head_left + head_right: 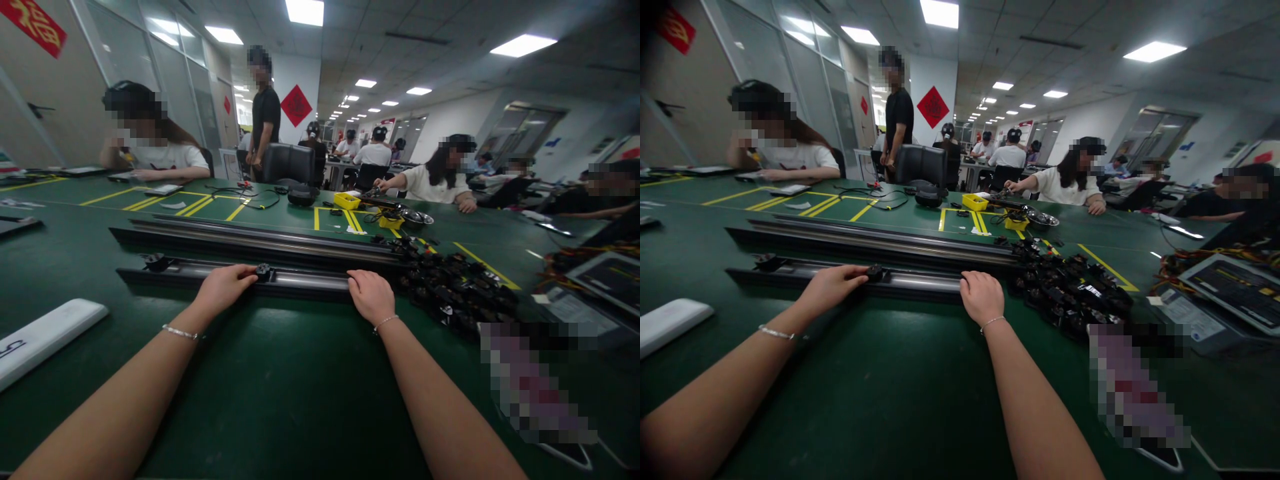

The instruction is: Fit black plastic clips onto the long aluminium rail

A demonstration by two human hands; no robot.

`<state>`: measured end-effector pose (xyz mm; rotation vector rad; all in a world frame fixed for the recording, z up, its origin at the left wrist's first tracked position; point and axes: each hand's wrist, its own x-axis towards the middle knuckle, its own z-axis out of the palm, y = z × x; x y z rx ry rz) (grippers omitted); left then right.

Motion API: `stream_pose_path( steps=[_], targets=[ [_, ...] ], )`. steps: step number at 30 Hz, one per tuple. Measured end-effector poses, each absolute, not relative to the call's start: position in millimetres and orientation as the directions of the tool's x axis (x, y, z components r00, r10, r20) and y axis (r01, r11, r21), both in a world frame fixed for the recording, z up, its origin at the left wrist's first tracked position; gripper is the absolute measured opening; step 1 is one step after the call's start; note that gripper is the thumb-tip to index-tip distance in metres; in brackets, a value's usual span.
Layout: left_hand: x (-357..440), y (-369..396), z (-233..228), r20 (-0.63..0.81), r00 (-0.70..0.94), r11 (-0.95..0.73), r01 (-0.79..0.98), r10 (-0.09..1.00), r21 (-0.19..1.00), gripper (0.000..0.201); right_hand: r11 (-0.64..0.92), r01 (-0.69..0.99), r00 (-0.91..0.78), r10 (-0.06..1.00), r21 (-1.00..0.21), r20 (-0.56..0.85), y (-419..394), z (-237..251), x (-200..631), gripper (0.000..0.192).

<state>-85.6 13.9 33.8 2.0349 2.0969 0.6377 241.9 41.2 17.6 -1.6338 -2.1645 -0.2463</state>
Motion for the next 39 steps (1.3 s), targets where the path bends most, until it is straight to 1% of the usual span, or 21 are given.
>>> stream_pose_path(
  steps=[8,13,20,23,27,30,34,39],
  targets=[
    [-82.7,11.2,34.4,0.18,-0.011,-0.073,0.889,0.984,0.451,0.039,0.301,0.947,-0.225,0.871,-0.113,0.437,40.4,18.1,241.2,0.035],
    [-78.6,11.2,33.4,0.209,0.022,-0.121,0.873,0.978,0.472,0.036,0.303,0.946,-0.226,0.872,-0.117,0.434,39.8,19.3,241.2,0.035],
    [-74.0,8.8,35.6,0.201,0.083,-0.165,0.886,0.976,0.433,0.035,0.296,0.948,-0.222,0.875,-0.113,0.43,39.1,18.6,241.1,0.035],
    [-72.6,8.0,36.1,0.197,0.111,-0.187,0.887,0.974,0.423,0.031,0.297,0.95,-0.226,0.872,-0.102,0.435,39.5,17.8,241.1,0.036],
    [-72.2,6.2,38.4,0.168,0.118,-0.175,0.906,0.979,0.385,0.025,0.301,0.949,-0.232,0.866,-0.091,0.442,40.6,17.0,241.3,0.036],
    [-72.9,4.9,40.3,0.154,0.128,-0.179,0.903,0.98,0.391,0.022,0.304,0.949,-0.237,0.866,-0.086,0.44,41.0,16.6,241.6,0.037],
    [-74.2,5.0,39.7,0.145,0.153,-0.201,0.888,0.978,0.415,0.024,0.299,0.95,-0.234,0.87,-0.087,0.434,40.7,16.4,241.6,0.037],
    [-72.8,6.6,36.6,0.129,0.201,-0.237,0.871,0.971,0.43,0.032,0.294,0.951,-0.229,0.875,-0.093,0.426,39.6,17.7,241.2,0.038]
  ],
)
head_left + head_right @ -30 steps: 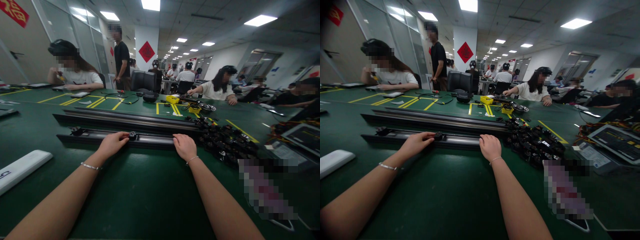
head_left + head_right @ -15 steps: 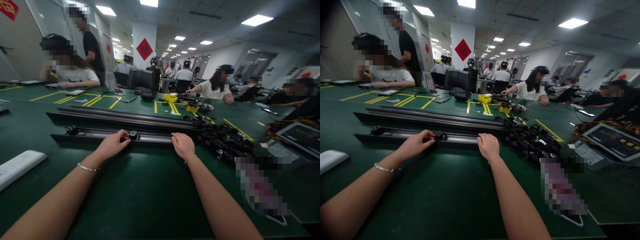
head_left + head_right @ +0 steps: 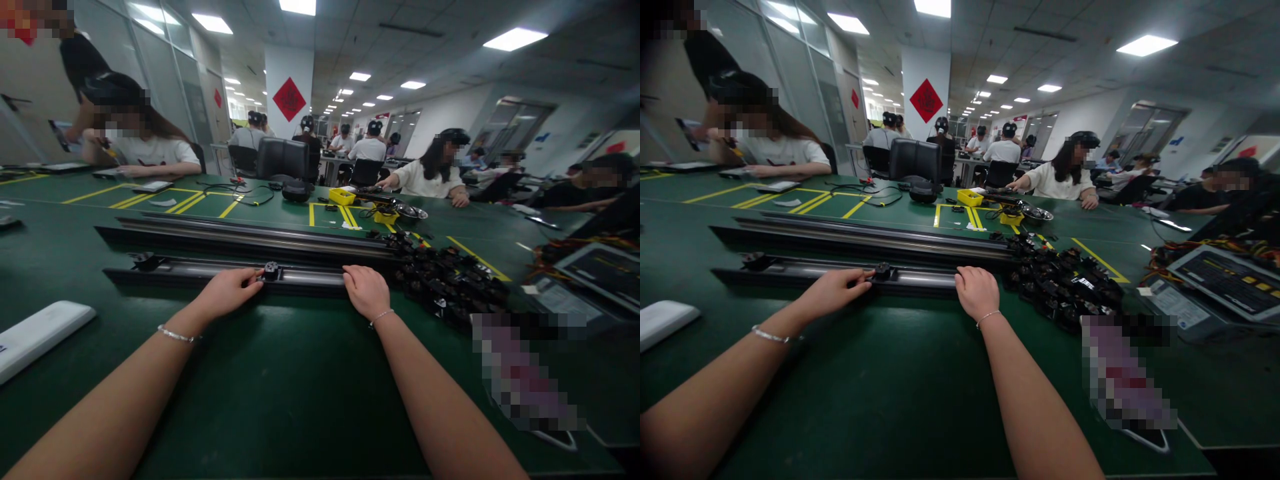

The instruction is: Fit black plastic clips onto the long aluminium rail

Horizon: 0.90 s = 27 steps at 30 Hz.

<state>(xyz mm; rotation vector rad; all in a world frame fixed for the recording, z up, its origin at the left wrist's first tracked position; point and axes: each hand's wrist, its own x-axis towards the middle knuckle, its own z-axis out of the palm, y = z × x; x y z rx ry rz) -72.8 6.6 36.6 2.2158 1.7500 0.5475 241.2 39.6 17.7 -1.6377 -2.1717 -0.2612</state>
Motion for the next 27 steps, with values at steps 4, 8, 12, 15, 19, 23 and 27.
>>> stream_pose_path(
  steps=[4,8,12,15,19,23,27],
  targets=[
    [-71.6,6.9,36.7,0.138,0.211,-0.25,0.865,0.968,0.435,0.032,0.296,0.95,-0.232,0.879,-0.095,0.416,39.0,19.0,241.0,0.039],
    [-69.9,5.9,38.9,0.142,0.216,-0.256,0.877,0.966,0.406,0.033,0.296,0.949,-0.229,0.882,-0.107,0.412,39.1,19.1,240.7,0.039],
    [-65.4,4.5,41.2,0.133,0.215,-0.251,0.884,0.967,0.395,0.032,0.296,0.948,-0.228,0.884,-0.113,0.408,39.0,19.1,240.8,0.039],
    [-61.8,3.8,42.3,0.139,0.229,-0.266,0.887,0.963,0.378,0.03,0.302,0.947,-0.235,0.883,-0.11,0.405,38.9,19.2,241.1,0.039],
    [-59.3,3.1,42.7,0.133,0.235,-0.268,0.896,0.963,0.353,0.029,0.303,0.948,-0.237,0.88,-0.101,0.412,40.0,18.1,241.4,0.039],
    [-58.0,3.5,41.3,0.161,0.273,-0.312,0.895,0.949,0.32,0.029,0.299,0.949,-0.232,0.879,-0.102,0.418,40.5,17.3,241.1,0.038],
    [-55.1,4.7,39.1,0.178,0.319,-0.361,0.877,0.931,0.318,0.028,0.293,0.95,-0.227,0.881,-0.103,0.416,39.7,17.8,240.3,0.038]
  ],
)
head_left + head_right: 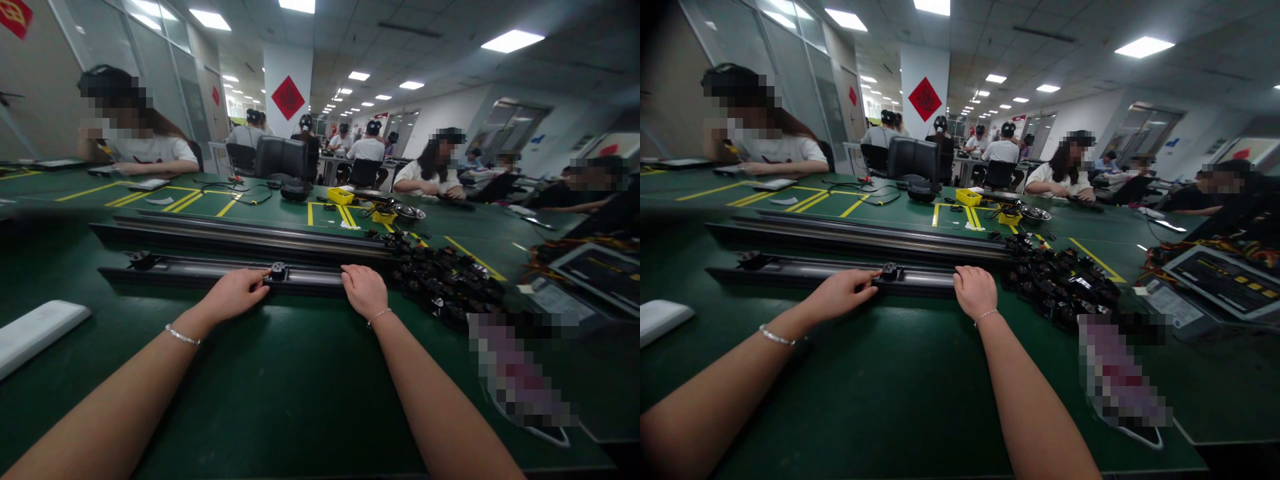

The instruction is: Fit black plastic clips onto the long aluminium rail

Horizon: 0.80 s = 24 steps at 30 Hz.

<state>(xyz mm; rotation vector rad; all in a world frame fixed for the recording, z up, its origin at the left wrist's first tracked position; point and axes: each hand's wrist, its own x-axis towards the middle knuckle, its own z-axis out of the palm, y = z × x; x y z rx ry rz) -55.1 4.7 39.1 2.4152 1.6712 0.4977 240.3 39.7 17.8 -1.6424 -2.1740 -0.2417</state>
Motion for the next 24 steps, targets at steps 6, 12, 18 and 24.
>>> stream_pose_path(
  steps=[6,12,18,24],
  targets=[
    [-51.1,4.4,38.3,0.205,0.345,-0.395,0.868,0.916,0.302,0.029,0.292,0.951,-0.225,0.876,-0.1,0.427,40.1,16.3,241.2,0.037],
    [-50.9,5.2,38.1,0.18,0.352,-0.394,0.86,0.918,0.325,0.032,0.325,0.937,-0.232,0.85,-0.124,0.473,35.8,19.2,232.9,0.036],
    [-51.7,6.1,37.5,0.179,0.357,-0.398,0.857,0.917,0.328,0.031,0.58,0.8,-0.486,0.777,-0.154,0.401,13.3,23.0,189.6,0.036],
    [-52.4,8.2,36.8,0.175,0.345,-0.386,0.852,0.922,0.354,0.032,0.565,0.817,-0.497,0.793,-0.12,0.352,3.5,22.3,156.7,0.037]
  ],
)
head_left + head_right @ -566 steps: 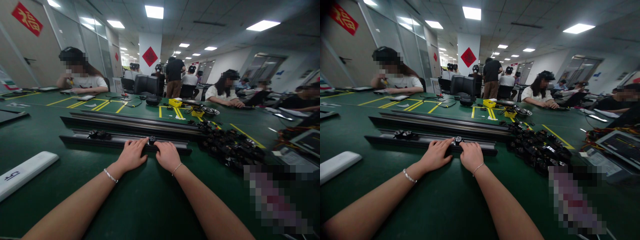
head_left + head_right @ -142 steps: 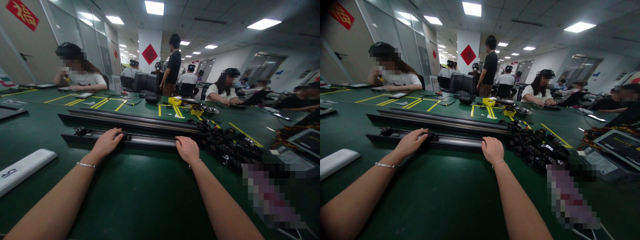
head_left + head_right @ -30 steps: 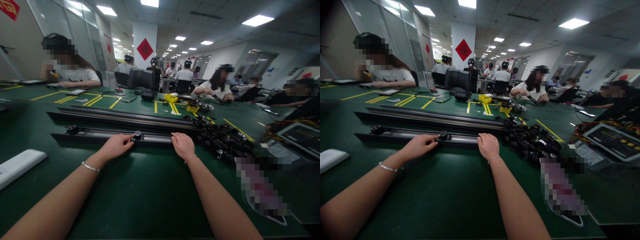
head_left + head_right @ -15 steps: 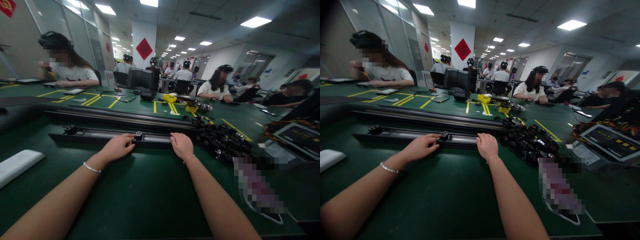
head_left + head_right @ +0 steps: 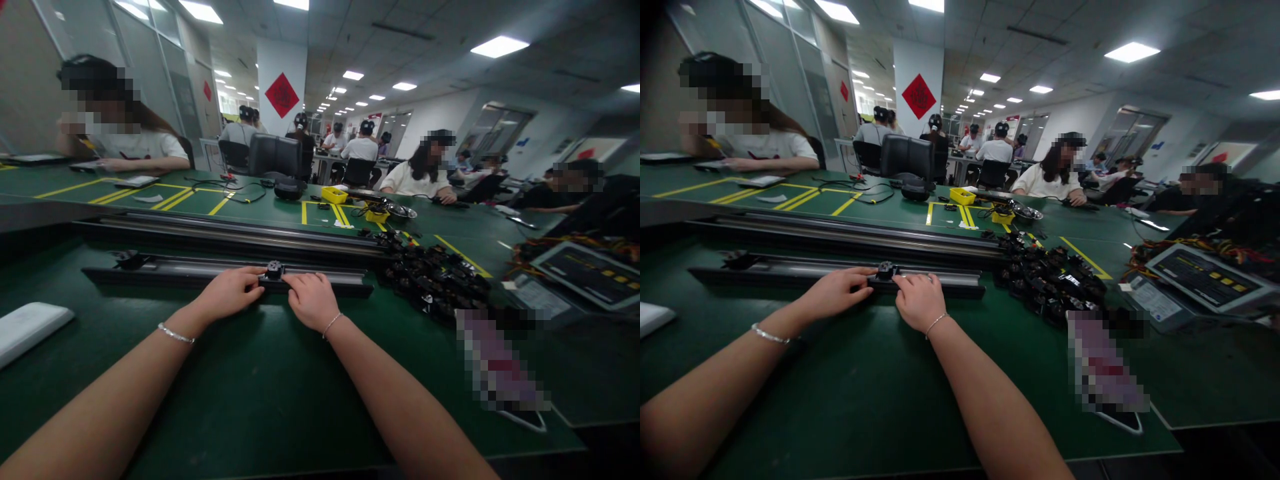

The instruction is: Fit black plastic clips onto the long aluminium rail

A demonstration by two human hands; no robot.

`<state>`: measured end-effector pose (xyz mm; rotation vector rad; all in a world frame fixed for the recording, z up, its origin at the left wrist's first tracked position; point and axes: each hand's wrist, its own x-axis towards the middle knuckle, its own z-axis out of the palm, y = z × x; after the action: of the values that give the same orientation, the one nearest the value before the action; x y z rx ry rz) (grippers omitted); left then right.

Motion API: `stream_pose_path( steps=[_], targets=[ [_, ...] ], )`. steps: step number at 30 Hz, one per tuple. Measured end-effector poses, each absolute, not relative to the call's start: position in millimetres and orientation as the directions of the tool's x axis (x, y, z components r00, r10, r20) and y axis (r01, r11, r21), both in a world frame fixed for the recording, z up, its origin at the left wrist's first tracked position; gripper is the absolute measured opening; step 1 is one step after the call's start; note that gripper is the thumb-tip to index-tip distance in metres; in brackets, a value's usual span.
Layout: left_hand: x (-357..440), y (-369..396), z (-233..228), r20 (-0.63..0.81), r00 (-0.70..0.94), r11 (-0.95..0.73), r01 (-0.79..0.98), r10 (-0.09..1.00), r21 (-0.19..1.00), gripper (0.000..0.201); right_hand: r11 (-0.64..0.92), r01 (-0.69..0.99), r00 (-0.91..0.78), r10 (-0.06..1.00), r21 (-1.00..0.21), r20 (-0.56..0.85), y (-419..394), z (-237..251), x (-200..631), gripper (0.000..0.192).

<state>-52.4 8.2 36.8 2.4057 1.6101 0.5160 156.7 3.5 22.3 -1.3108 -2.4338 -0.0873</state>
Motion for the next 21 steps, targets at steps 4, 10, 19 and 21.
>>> stream_pose_path(
  steps=[4,10,19,21],
  targets=[
    [-54.3,11.4,34.4,0.162,0.354,-0.388,0.863,0.921,0.323,0.034,0.518,0.848,-0.459,0.823,-0.111,0.334,5.4,21.7,148.3,0.041],
    [-55.4,10.0,34.5,0.172,0.395,-0.428,0.866,0.902,0.258,0.039,0.53,0.844,-0.48,0.813,-0.078,0.328,8.3,19.4,148.8,0.045],
    [-54.1,8.1,37.0,0.184,0.442,-0.477,0.84,0.878,0.259,0.034,0.548,0.836,-0.52,0.807,-0.028,0.279,12.1,20.7,153.0,0.049],
    [-53.6,7.8,37.8,0.17,0.45,-0.479,0.845,0.877,0.236,0.036,0.543,0.839,-0.519,0.813,-0.025,0.263,12.8,21.4,154.0,0.05]
  ],
)
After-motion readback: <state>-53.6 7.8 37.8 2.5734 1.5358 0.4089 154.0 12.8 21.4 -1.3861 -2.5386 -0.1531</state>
